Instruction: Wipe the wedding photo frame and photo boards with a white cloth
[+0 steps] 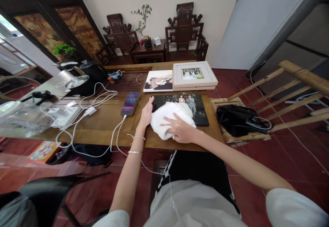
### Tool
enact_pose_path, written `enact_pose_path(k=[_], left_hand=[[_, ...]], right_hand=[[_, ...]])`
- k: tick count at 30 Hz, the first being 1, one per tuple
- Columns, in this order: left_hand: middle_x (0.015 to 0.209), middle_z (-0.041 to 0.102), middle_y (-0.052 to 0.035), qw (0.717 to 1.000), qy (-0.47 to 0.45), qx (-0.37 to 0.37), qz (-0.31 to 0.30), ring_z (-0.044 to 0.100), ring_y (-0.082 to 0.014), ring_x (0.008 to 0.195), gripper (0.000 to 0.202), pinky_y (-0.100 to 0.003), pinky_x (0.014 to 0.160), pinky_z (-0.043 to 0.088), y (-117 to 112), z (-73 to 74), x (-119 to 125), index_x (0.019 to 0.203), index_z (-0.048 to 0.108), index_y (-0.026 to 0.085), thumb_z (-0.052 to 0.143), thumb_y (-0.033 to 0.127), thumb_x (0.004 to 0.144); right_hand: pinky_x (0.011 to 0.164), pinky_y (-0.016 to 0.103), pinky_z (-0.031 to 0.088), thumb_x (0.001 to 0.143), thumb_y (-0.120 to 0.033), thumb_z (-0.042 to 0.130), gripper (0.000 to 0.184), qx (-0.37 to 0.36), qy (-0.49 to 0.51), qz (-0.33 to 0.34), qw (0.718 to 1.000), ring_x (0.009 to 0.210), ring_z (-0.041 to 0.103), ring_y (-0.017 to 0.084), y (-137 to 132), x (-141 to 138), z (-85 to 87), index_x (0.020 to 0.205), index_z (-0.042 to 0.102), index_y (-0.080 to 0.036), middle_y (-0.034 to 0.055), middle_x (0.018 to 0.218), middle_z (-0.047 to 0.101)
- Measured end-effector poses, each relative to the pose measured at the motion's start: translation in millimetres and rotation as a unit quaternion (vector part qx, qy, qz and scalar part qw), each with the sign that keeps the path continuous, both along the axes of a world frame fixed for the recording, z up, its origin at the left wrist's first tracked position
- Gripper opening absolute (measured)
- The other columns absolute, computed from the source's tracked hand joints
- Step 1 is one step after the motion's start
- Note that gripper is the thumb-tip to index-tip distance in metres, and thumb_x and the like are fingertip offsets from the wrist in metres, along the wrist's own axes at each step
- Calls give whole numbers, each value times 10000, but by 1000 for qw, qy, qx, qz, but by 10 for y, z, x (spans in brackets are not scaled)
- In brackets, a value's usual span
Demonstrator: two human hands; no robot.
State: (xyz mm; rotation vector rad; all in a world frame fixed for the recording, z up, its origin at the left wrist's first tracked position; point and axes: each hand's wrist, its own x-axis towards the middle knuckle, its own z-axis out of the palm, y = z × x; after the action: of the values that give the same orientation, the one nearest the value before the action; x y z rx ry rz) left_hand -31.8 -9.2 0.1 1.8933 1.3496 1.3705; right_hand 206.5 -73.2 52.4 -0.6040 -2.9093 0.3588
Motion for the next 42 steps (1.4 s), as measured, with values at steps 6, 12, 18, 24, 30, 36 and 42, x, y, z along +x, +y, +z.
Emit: enact_pose_path(k=[6,12,18,24,30,36,42], left_hand=[[1490,506,-98,996,77,-41,-1,437,-247,1418,535,-440,1215,296,14,-41,1,1379,571,179,452,510,976],[1466,536,-95,994,109,-28,-11,445,-232,1413,436,-428,1213,311,64,-100,-38,1331,607,174,491,350,949],[1468,537,-81,992,120,-36,-7,443,-228,1415,419,-441,1212,311,67,-86,-38,1322,612,190,500,296,932],[1457,550,-77,993,113,-38,-5,453,-248,1408,426,-469,1209,309,74,-98,-42,1315,622,193,506,286,917],[1447,561,-67,995,98,-35,-9,466,-251,1398,412,-479,1207,314,82,-113,-45,1299,634,212,521,283,909],[1466,539,-90,995,89,-32,-24,433,-257,1421,404,-484,1213,295,60,-99,-38,1303,627,207,522,318,929],[1463,540,-104,995,92,-27,-17,443,-248,1414,403,-466,1210,306,52,-90,-39,1296,628,188,514,317,932]], right_hand=[[1206,593,165,727,-51,543,410,7,29,-69,997,1426,392,293,72,485,-82,1084,713,-160,194,1456,523],[1177,622,188,811,-82,489,413,12,60,-215,975,1415,408,304,503,411,-126,1167,678,-168,175,1438,548],[1145,539,281,945,-242,471,331,-65,173,-302,935,1238,585,307,1015,-230,1,1204,677,-225,69,1315,668],[1066,413,410,961,-323,492,340,-112,208,-267,934,1226,591,286,1285,-823,116,1230,680,-235,38,1343,652],[1146,501,295,961,-299,455,395,-76,171,-266,946,1264,556,306,1271,-655,34,1293,648,-205,91,1370,627],[1174,577,193,955,-282,429,382,-53,182,-298,936,1280,543,336,1212,191,-96,1240,676,-217,80,1354,639],[1156,638,202,898,-175,441,367,15,114,-320,940,1276,545,352,877,845,-179,1184,671,-157,143,1327,648]])
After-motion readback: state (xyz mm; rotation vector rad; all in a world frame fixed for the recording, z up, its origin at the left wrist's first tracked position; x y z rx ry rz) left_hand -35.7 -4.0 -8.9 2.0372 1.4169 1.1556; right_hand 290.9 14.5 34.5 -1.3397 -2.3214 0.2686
